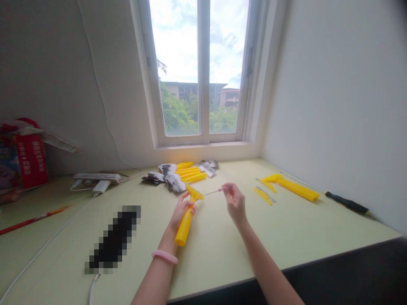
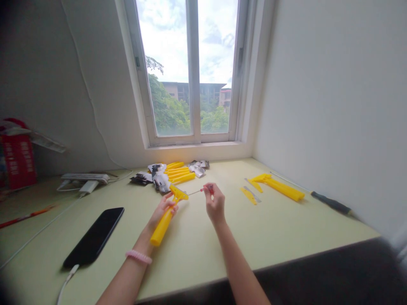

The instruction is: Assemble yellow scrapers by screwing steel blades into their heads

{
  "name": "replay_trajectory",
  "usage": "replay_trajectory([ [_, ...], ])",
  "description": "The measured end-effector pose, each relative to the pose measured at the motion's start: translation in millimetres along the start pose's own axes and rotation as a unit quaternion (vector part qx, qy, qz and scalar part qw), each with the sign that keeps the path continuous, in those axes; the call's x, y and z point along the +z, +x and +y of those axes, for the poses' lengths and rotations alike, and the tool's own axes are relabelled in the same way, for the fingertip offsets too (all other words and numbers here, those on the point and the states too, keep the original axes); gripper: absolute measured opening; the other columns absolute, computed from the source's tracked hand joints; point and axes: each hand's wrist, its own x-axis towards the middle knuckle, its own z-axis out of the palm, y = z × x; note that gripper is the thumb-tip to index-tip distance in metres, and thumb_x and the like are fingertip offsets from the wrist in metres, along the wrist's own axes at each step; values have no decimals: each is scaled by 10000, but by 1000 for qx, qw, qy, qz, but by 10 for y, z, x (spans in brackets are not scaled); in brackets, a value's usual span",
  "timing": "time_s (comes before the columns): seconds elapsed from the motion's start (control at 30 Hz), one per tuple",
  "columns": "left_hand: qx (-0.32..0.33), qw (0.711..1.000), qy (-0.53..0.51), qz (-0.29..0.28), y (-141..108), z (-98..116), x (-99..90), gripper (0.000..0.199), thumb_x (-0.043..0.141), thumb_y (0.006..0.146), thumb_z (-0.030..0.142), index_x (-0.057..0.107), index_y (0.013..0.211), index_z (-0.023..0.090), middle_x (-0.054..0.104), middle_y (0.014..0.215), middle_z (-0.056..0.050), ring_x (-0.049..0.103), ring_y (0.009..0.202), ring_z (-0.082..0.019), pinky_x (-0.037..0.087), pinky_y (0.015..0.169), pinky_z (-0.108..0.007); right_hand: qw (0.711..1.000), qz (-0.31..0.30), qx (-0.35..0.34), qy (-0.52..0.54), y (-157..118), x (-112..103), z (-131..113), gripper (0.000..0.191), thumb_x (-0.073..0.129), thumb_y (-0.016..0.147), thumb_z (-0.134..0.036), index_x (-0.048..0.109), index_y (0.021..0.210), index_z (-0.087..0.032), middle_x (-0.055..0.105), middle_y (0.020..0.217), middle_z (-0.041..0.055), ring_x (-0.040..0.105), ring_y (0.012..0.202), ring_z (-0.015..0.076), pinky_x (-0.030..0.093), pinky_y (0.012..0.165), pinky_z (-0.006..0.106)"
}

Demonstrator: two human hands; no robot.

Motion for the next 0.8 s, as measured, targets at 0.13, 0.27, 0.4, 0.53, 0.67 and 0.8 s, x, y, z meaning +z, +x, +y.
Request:
replay_trajectory([
  [0.13, 6, 1000, 10, 2, -40, 9, 37, 534, 527, 628, 25, 332, 1090, 210, 554, 774, -24, 461, 450, -43, 349, 405, -143, 998, -30, -38, -51, -36, 3, -55, 168, 439, 829, -322, 529, 821, -180, 615, 742, 51, 571, 711, 175, 439, 684, 293],
  [0.27, 6, 1000, 12, 3, -70, 20, 67, 519, 522, 628, 28, 338, 1080, 206, 550, 767, -28, 465, 458, -51, 346, 410, -150, 997, -33, -51, -58, -33, 12, -66, 158, 433, 835, -303, 532, 832, -179, 618, 757, 50, 574, 725, 171, 438, 691, 287],
  [0.4, 5, 1000, 7, 0, -80, 28, 78, 511, 521, 627, 27, 343, 1070, 209, 547, 772, -28, 465, 459, -50, 339, 409, -149, 996, -38, -49, -62, -29, 12, -43, 162, 432, 835, -302, 535, 836, -177, 621, 767, 59, 578, 732, 176, 444, 692, 290],
  [0.53, 5, 1000, 3, 4, -80, 27, 79, 510, 528, 620, 24, 352, 1062, 208, 554, 791, -34, 466, 460, -47, 336, 406, -147, 997, -41, -38, -56, -27, 4, -33, 167, 425, 835, -306, 534, 847, -181, 625, 774, 64, 581, 733, 180, 453, 684, 298],
  [0.67, 6, 1000, 2, -4, -80, 25, 71, 525, 541, 617, 31, 351, 1074, 205, 553, 782, -27, 466, 455, -37, 338, 409, -136, 997, -44, -40, -54, -27, 8, -21, 160, 433, 829, -299, 540, 846, -181, 629, 773, 62, 584, 736, 180, 454, 691, 301],
  [0.8, 2, 1000, -1, -3, -79, 26, 61, 556, 556, 615, 41, 345, 1100, 211, 542, 768, -11, 466, 454, -31, 345, 411, -130, 997, -46, -39, -55, -25, 11, -13, 166, 433, 826, -302, 543, 845, -180, 631, 774, 66, 584, 732, 183, 457, 689, 306],
])
